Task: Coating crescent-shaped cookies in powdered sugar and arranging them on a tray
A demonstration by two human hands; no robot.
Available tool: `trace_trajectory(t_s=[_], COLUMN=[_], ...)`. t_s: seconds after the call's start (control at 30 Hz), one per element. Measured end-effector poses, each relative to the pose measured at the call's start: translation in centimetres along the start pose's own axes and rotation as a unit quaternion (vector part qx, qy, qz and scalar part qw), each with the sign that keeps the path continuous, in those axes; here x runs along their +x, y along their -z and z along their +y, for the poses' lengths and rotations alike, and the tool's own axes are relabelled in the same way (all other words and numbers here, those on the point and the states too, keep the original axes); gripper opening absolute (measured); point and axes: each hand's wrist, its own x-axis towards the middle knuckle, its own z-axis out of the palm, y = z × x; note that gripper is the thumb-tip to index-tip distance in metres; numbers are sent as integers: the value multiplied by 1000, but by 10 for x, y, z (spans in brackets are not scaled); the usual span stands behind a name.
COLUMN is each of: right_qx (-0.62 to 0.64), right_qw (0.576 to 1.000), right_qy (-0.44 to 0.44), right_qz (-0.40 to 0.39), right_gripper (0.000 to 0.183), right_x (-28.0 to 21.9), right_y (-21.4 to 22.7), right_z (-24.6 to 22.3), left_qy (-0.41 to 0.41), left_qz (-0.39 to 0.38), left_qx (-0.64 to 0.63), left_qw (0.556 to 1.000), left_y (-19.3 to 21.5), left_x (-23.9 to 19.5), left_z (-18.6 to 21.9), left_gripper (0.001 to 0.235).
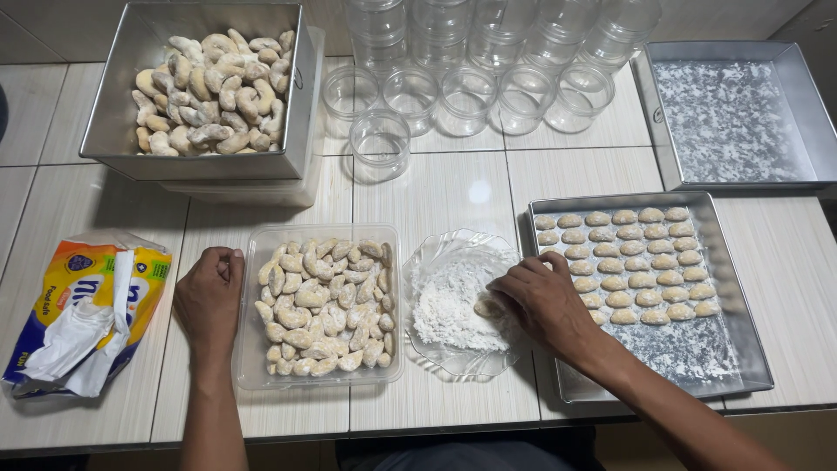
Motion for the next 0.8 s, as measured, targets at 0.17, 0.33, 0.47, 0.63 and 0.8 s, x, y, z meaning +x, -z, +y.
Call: trace_trajectory(t_s=[0.17,0.33,0.47,0.63,0.8], right_qx=[27,-12,-45,-32,-45], right_qw=[998,995,995,995,999], right_qy=[-7,9,2,-8,24], right_qz=[-51,-95,-86,-97,-20], right_gripper=[9,11,11,17,25], right_x=[2,1,2,4,8], right_y=[25,4,-1,-1,2], right_z=[-17,-11,-12,-16,-24], left_qy=[3,4,-1,-1,-4], left_qz=[-4,-5,3,5,0], left_qx=[1,-2,4,14,2], left_qw=[1000,1000,1000,1000,1000], left_y=[3,3,1,-2,-1], left_x=[0,1,0,0,1], left_z=[4,5,3,0,-1], left_gripper=[21,21,20,20,19])
